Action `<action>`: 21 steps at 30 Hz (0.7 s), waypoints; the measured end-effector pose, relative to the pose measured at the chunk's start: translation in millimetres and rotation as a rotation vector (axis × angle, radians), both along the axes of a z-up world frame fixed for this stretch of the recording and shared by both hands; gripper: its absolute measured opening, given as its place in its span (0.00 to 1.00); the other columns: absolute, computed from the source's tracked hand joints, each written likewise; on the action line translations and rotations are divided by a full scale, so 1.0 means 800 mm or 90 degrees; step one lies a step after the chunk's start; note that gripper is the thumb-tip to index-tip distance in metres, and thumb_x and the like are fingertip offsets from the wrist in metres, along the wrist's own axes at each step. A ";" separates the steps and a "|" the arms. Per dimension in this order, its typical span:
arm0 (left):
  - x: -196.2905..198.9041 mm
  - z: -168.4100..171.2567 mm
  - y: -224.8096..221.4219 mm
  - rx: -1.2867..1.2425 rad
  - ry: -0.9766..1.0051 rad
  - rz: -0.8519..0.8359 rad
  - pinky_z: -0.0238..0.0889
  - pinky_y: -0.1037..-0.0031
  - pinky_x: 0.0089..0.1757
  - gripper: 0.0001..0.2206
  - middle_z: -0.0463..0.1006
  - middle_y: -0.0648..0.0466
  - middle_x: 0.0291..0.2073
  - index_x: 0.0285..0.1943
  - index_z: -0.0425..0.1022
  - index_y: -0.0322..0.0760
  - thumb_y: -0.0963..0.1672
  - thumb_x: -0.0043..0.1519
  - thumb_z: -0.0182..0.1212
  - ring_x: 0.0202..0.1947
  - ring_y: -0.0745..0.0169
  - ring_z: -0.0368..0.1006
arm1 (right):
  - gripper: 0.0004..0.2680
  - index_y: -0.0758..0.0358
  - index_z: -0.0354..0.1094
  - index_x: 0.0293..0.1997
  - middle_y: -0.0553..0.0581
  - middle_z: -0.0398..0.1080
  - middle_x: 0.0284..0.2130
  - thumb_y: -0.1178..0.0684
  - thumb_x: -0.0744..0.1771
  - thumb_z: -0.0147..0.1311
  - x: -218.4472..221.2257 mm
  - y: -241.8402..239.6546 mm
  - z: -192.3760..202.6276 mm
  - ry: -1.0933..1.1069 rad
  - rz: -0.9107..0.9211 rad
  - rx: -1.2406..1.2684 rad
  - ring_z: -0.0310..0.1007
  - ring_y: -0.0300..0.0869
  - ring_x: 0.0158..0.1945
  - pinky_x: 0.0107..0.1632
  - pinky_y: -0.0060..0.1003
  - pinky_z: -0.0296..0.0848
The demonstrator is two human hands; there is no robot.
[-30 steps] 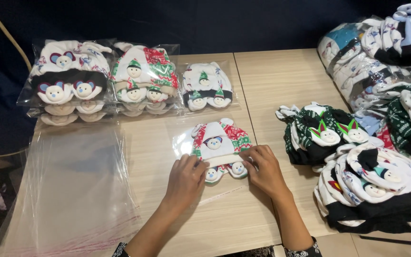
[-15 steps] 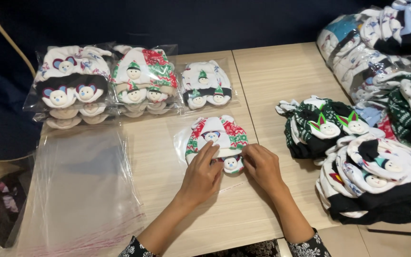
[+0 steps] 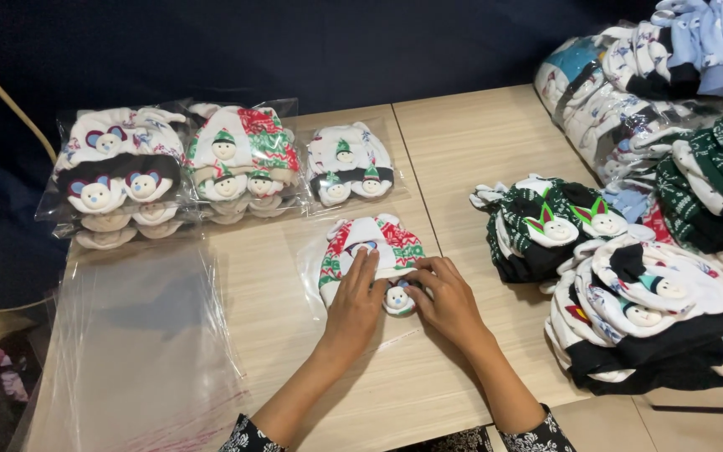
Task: Folding baby hats and placing them into clear plastic bags for packaging
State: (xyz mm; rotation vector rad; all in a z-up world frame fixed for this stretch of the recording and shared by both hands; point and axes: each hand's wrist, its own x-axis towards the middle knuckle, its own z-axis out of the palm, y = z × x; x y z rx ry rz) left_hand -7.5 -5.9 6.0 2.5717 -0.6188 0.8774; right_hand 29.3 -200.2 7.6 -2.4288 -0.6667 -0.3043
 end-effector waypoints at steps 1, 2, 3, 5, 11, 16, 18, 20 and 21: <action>0.002 -0.008 -0.002 -0.001 -0.001 0.001 0.66 0.55 0.54 0.06 0.70 0.33 0.60 0.45 0.76 0.26 0.37 0.61 0.60 0.66 0.29 0.62 | 0.06 0.54 0.76 0.43 0.53 0.73 0.43 0.52 0.64 0.61 0.001 0.000 -0.001 -0.001 0.001 -0.001 0.73 0.48 0.50 0.53 0.43 0.74; 0.005 -0.016 -0.003 0.016 -0.005 0.015 0.66 0.57 0.54 0.06 0.68 0.33 0.62 0.45 0.74 0.26 0.37 0.62 0.59 0.68 0.29 0.60 | 0.06 0.55 0.75 0.42 0.53 0.72 0.43 0.53 0.64 0.62 0.002 0.001 -0.002 0.004 0.006 0.008 0.72 0.48 0.51 0.53 0.42 0.73; 0.006 -0.024 -0.005 0.034 -0.008 0.030 0.66 0.58 0.54 0.06 0.66 0.33 0.63 0.46 0.72 0.25 0.37 0.62 0.58 0.69 0.29 0.58 | 0.05 0.55 0.74 0.41 0.53 0.71 0.43 0.53 0.63 0.62 0.001 0.001 -0.004 0.010 0.010 0.018 0.72 0.49 0.51 0.54 0.42 0.72; 0.006 -0.021 -0.003 0.024 0.005 0.023 0.65 0.58 0.55 0.06 0.67 0.33 0.62 0.46 0.73 0.25 0.36 0.62 0.58 0.69 0.29 0.58 | 0.05 0.55 0.74 0.40 0.53 0.71 0.42 0.54 0.63 0.63 0.002 0.001 -0.004 0.003 0.018 0.021 0.72 0.49 0.50 0.53 0.42 0.72; -0.002 -0.003 -0.003 -0.050 0.143 0.002 0.59 0.50 0.58 0.09 0.65 0.34 0.64 0.46 0.71 0.25 0.36 0.58 0.61 0.71 0.27 0.52 | 0.04 0.53 0.75 0.36 0.51 0.72 0.41 0.54 0.62 0.64 0.003 -0.001 -0.005 -0.065 0.035 0.017 0.73 0.46 0.48 0.50 0.40 0.73; -0.005 0.009 -0.003 -0.114 0.220 -0.001 0.57 0.47 0.58 0.05 0.64 0.37 0.63 0.39 0.71 0.30 0.36 0.58 0.61 0.72 0.26 0.50 | 0.05 0.55 0.76 0.35 0.51 0.73 0.39 0.58 0.61 0.66 0.006 -0.006 -0.004 -0.079 0.073 0.020 0.72 0.46 0.49 0.50 0.39 0.73; -0.004 0.005 -0.003 -0.103 0.183 -0.009 0.58 0.48 0.57 0.03 0.66 0.37 0.61 0.36 0.71 0.30 0.37 0.57 0.61 0.70 0.26 0.52 | 0.05 0.55 0.76 0.35 0.50 0.75 0.37 0.57 0.61 0.65 0.007 -0.008 -0.004 -0.073 0.092 -0.004 0.74 0.45 0.48 0.50 0.40 0.75; -0.003 0.001 -0.004 -0.046 0.095 -0.007 0.60 0.51 0.55 0.03 0.67 0.39 0.59 0.37 0.70 0.32 0.38 0.60 0.60 0.67 0.31 0.58 | 0.05 0.54 0.76 0.35 0.49 0.76 0.35 0.58 0.61 0.65 0.001 -0.004 0.019 -0.072 0.094 -0.013 0.75 0.44 0.47 0.49 0.39 0.75; -0.002 0.000 -0.004 0.011 0.008 -0.005 0.62 0.55 0.52 0.02 0.69 0.41 0.57 0.38 0.70 0.34 0.39 0.62 0.58 0.63 0.36 0.64 | 0.05 0.54 0.76 0.35 0.49 0.77 0.34 0.58 0.61 0.65 -0.002 -0.002 0.031 -0.071 0.096 -0.022 0.77 0.44 0.45 0.48 0.39 0.75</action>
